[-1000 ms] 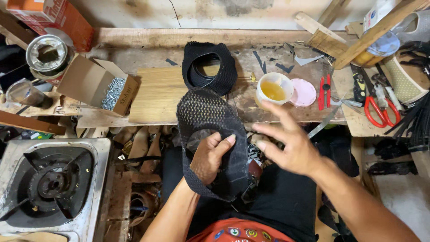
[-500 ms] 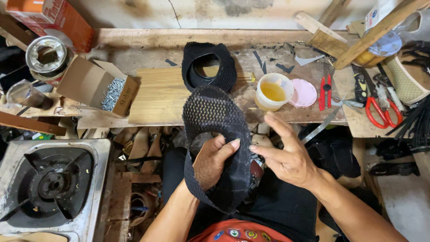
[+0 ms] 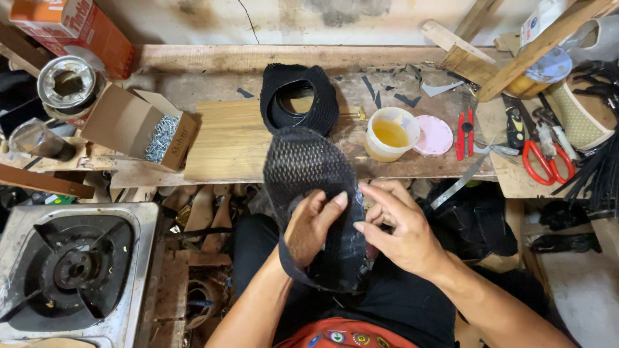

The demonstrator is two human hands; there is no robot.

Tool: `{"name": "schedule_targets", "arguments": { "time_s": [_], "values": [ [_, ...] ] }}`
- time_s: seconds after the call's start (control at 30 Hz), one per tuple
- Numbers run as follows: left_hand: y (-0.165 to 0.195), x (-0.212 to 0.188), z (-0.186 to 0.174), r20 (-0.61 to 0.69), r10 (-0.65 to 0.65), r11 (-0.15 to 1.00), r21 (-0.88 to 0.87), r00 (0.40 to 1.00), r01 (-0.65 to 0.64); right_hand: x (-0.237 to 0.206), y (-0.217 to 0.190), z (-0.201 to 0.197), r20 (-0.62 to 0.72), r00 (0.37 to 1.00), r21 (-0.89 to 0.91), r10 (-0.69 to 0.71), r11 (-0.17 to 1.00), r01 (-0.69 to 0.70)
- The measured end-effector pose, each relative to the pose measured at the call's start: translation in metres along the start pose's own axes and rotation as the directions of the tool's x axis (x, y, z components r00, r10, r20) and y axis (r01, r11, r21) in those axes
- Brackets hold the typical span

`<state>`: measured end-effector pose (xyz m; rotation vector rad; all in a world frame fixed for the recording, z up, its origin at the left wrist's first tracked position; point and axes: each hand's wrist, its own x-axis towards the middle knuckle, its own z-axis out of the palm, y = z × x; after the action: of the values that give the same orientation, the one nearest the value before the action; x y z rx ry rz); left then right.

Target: The person sits on the floor and applies a yellow liquid to the edges of black woven sandals using their fingers. They repeatedly dip fingers into a small container and rub the liquid along the rim of each sandal, handling them one at a time.

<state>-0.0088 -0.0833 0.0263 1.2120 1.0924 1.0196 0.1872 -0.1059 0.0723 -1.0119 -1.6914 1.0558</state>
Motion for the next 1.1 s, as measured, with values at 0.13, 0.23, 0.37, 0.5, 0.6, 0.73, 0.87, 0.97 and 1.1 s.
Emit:
{"name": "schedule_targets", "arguments": {
  "time_s": [0.13, 0.23, 0.37, 0.5, 0.6, 0.73, 0.87, 0.97, 1.1],
  "values": [
    [-0.009, 0.003, -0.006, 0.318, -0.083, 0.903, -0.377, 0.944, 0.206, 0.022, 0.003, -0.018, 0.027, 0.995, -0.264, 0.096, 0.961, -0.085],
    [-0.015, 0.005, -0.011, 0.277, -0.078, 0.912, -0.368, 0.958, 0.18, 0.057, 0.011, -0.04, -0.019, 0.989, -0.652, -0.147, 0.752, 0.099],
    [-0.022, 0.011, -0.009, 0.162, -0.141, 0.894, -0.403, 0.977, 0.196, 0.098, 0.022, -0.065, 0.06, 0.984, -0.876, -0.17, 0.464, 0.134],
    [-0.03, 0.012, -0.014, 0.091, -0.13, 0.945, -0.29, 0.987, 0.151, 0.117, 0.039, -0.074, 0.051, 0.987, -0.89, 0.15, 0.456, -0.024],
    [-0.034, 0.01, -0.019, 0.109, -0.119, 0.918, -0.367, 0.987, 0.151, 0.108, 0.05, -0.081, -0.017, 0.997, -0.866, 0.076, 0.497, -0.053],
    [-0.032, 0.012, -0.014, 0.112, -0.089, 0.88, -0.457, 0.99, 0.131, 0.101, 0.056, -0.082, -0.058, 0.996, -0.806, -0.065, 0.591, -0.009],
    [-0.021, 0.017, 0.0, 0.226, -0.131, 0.779, -0.579, 0.965, 0.241, 0.11, 0.05, -0.081, 0.024, 0.998, -0.858, 0.051, 0.514, -0.005],
    [-0.01, 0.019, 0.005, 0.269, -0.139, 0.731, -0.621, 0.953, 0.281, 0.115, 0.051, -0.083, 0.091, 0.99, -0.866, 0.105, 0.5, 0.026],
    [0.0, 0.019, 0.004, 0.238, -0.161, 0.727, -0.627, 0.958, 0.278, 0.105, 0.051, -0.089, -0.039, 0.999, -0.784, -0.026, 0.621, -0.015]
  ]
}}
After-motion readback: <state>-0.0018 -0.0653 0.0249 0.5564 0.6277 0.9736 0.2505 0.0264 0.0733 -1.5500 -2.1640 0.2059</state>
